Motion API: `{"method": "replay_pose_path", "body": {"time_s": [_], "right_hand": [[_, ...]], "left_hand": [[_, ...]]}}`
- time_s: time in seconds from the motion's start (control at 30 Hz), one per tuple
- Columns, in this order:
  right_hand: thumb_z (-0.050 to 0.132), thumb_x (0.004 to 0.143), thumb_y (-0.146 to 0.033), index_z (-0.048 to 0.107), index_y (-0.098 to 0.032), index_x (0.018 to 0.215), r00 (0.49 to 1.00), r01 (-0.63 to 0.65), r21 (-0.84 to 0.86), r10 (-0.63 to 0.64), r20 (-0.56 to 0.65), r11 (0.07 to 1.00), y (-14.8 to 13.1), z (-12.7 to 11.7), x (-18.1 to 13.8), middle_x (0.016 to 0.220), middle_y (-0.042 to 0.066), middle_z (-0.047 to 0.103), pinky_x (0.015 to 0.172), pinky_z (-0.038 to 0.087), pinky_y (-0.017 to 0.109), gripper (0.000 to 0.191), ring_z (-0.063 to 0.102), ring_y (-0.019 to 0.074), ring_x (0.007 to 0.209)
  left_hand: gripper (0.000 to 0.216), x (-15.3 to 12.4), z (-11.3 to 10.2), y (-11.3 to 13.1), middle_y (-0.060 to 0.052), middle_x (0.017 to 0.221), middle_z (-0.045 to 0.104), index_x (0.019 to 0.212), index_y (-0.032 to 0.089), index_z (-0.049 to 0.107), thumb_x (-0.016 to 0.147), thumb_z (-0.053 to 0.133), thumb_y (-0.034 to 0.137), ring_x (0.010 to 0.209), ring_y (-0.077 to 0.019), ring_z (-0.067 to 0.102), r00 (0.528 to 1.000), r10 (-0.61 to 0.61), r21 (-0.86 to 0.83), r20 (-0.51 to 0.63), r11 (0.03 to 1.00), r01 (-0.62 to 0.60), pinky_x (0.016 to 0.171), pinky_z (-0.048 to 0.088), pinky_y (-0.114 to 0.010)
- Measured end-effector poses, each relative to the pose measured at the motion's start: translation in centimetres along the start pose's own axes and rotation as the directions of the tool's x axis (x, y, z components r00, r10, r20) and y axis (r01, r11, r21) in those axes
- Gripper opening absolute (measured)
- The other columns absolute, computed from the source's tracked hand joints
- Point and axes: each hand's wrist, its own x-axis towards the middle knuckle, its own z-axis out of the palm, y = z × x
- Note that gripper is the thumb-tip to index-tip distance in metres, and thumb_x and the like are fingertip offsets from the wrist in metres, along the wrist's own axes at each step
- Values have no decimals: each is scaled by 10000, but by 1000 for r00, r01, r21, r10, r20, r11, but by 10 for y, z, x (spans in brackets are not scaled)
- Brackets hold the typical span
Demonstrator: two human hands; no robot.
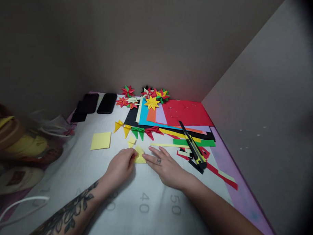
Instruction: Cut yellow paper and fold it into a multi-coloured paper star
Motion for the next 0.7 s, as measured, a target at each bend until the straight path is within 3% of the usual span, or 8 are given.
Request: {"method": "replay_pose_path", "body": {"time_s": [0.27,0.47,0.6,0.7], "right_hand": [[372,911,-44,477,-160,1325,996,83,-93,-80,42,992,-5,-4,2,1455,74,404,1094,263,573,442,122,278,1422],[408,899,-53,536,-173,1258,998,61,-58,-61,11,996,-6,-3,5,1379,91,504,1089,260,569,400,205,263,1406],[483,855,-71,622,-185,1097,973,25,180,18,-229,983,-9,-6,6,1154,94,660,1061,307,552,302,408,261,1308],[535,848,-146,660,-209,910,896,-23,534,255,-365,845,-12,-8,8,926,71,691,904,493,402,153,628,210,1020]], "left_hand": [[193,-2,-2,-1,-56,824,607,869,195,535,817,379,93,791,-208,555,1000,-4,-44,-3,999,4,707,424,-319],[219,-2,-2,-2,-49,837,610,892,194,544,820,368,87,791,-199,553,1000,-13,-107,-14,994,11,716,432,-327],[183,-4,-3,-4,-63,945,610,932,195,530,882,357,162,897,-195,564,984,-21,-252,-175,968,-24,803,450,-333],[172,-6,-7,-1,-66,989,613,941,194,549,900,384,226,960,-192,566,963,-27,-345,-269,936,-70,842,449,-321]]}}
